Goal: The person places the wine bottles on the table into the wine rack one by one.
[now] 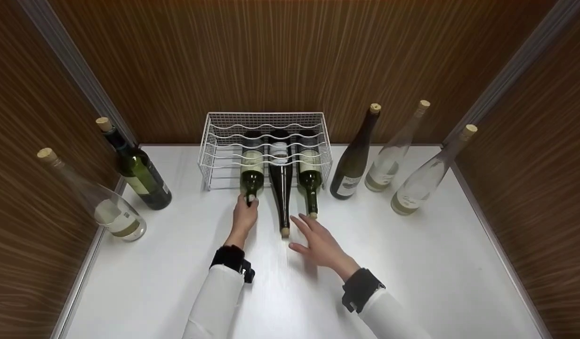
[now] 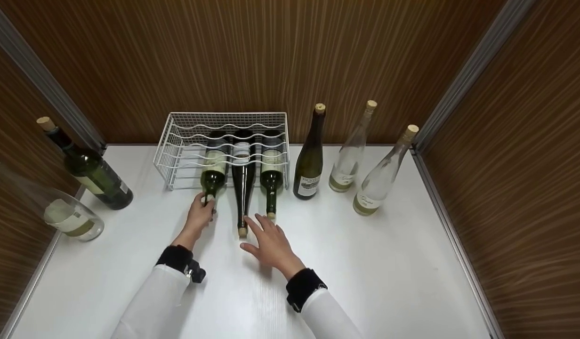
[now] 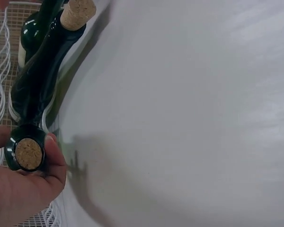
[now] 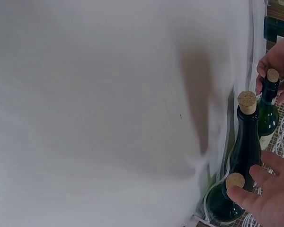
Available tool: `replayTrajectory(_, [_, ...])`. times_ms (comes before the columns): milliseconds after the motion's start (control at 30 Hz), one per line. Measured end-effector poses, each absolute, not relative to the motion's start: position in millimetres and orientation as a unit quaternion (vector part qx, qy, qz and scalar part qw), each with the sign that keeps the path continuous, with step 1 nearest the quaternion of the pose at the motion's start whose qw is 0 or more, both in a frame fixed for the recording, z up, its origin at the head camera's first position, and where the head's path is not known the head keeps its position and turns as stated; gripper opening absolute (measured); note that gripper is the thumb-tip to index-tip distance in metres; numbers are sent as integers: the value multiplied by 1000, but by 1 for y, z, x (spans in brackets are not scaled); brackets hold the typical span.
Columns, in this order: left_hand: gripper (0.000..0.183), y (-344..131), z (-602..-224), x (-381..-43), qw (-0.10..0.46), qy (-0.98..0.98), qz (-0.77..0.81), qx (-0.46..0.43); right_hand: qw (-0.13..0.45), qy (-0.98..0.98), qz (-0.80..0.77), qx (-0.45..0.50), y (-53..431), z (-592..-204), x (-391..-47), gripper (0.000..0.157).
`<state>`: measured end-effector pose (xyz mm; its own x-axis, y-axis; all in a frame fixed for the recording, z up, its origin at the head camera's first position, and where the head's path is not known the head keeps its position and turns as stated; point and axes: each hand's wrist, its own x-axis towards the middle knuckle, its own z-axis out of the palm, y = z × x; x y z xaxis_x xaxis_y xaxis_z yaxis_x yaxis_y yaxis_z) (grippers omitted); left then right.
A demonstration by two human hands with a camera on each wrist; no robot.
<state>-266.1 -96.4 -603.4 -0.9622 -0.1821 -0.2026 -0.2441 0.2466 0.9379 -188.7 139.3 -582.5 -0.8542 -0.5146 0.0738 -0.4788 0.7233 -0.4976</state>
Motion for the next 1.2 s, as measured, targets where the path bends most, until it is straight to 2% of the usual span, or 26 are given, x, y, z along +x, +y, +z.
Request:
replayTrajectory(167, [59,-98,-597,-261,-19,822,559,-107,34,929,-266,-255,146,-577,-192,73])
replayTrajectory(333, [62,-97,-584,-252,-30,846,523,-96,29,933,-272,-232,156,-571,-196,73])
replayTrajectory(500, [66,-98,-577,-242,-27,876,475,-80,23,934,-285,-214,167,-568,-198,73])
replayTrajectory(767, [63,-95,-566,-219,-9,924,383,-3,16,935,-303,-183,188,-569,-196,73])
replayTrajectory(1033, [65,-87,-558,-203,4,931,361,49,24,936,-310,-166,207,-570,-191,74])
replayTrajectory(1200, [68,-81,-558,-195,13,930,361,72,6,934,-326,-149,220,-572,-193,73])
